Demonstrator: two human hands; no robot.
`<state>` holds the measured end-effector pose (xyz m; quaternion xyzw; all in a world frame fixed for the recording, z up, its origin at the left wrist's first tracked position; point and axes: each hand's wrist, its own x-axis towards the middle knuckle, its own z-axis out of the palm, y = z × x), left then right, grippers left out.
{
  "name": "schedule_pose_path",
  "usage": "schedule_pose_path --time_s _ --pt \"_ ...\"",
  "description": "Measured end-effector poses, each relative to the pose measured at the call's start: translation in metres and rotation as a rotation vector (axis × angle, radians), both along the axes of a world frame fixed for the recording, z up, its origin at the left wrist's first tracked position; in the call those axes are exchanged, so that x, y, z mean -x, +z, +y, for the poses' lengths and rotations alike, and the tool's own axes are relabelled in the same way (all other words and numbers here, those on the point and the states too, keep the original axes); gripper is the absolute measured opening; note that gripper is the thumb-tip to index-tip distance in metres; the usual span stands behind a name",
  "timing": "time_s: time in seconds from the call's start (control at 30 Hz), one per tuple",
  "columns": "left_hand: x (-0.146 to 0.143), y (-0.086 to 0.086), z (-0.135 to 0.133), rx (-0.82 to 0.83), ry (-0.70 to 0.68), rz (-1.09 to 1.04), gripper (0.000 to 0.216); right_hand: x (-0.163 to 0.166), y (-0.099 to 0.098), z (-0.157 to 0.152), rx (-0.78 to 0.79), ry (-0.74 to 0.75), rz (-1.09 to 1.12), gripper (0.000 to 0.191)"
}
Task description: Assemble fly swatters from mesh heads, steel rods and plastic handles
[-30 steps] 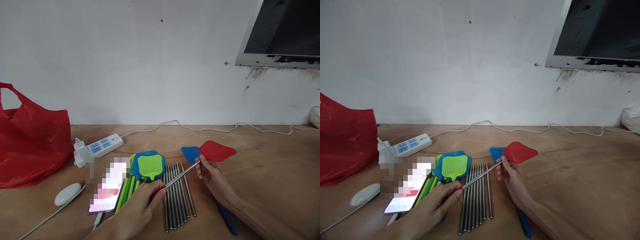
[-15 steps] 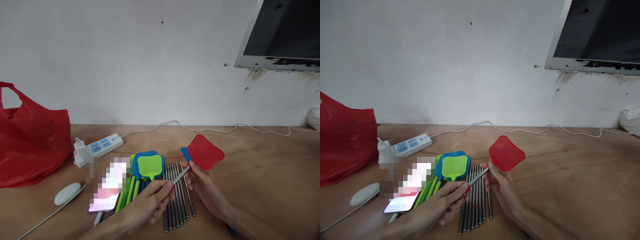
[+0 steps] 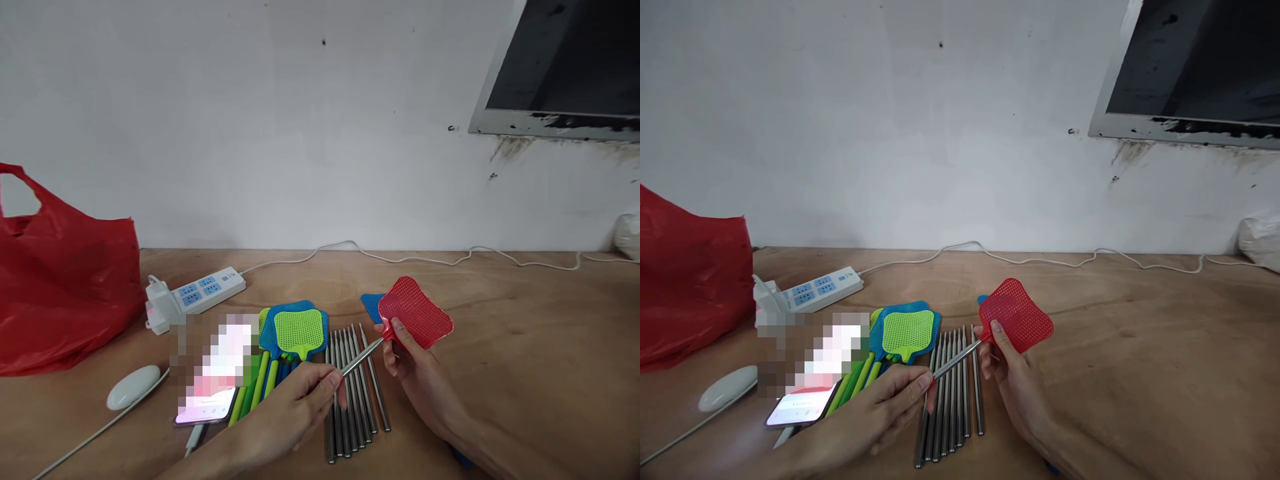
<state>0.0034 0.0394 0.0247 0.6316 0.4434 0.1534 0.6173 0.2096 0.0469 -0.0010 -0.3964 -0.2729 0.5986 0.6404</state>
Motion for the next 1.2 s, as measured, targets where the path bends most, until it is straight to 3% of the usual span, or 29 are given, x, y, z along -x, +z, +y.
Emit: schedule_pose_path --time_s 0.43,0.57,0.7,0.97,1.2 --pt "-0.003 -0.004 0.003 -0.023 0.029 0.011 0.051 -0.002 0.011 0.007 -0.005 0.066 -0.036 0.043" --pt "-0.003 -0.003 0.004 -0.175 0.058 0.044 0.043 -0.011 0.007 0.013 -0.027 -0.008 -0.082 0.04" --pt "-0.002 -0.006 0.006 -0.301 0.031 0.031 0.042 -0.012 0.006 0.014 -0.05 0.022 -0.116 0.041" --pt "-0.005 -0.007 -0.001 -0.227 -0.013 -0.06 0.05 0.002 0.008 0.003 -0.063 0.159 -0.159 0.041" --pt "-0.003 0.002 -0.009 -0.157 -0.042 -0.035 0.058 0.001 -0.004 0.005 -0.094 0.015 -0.095 0.037"
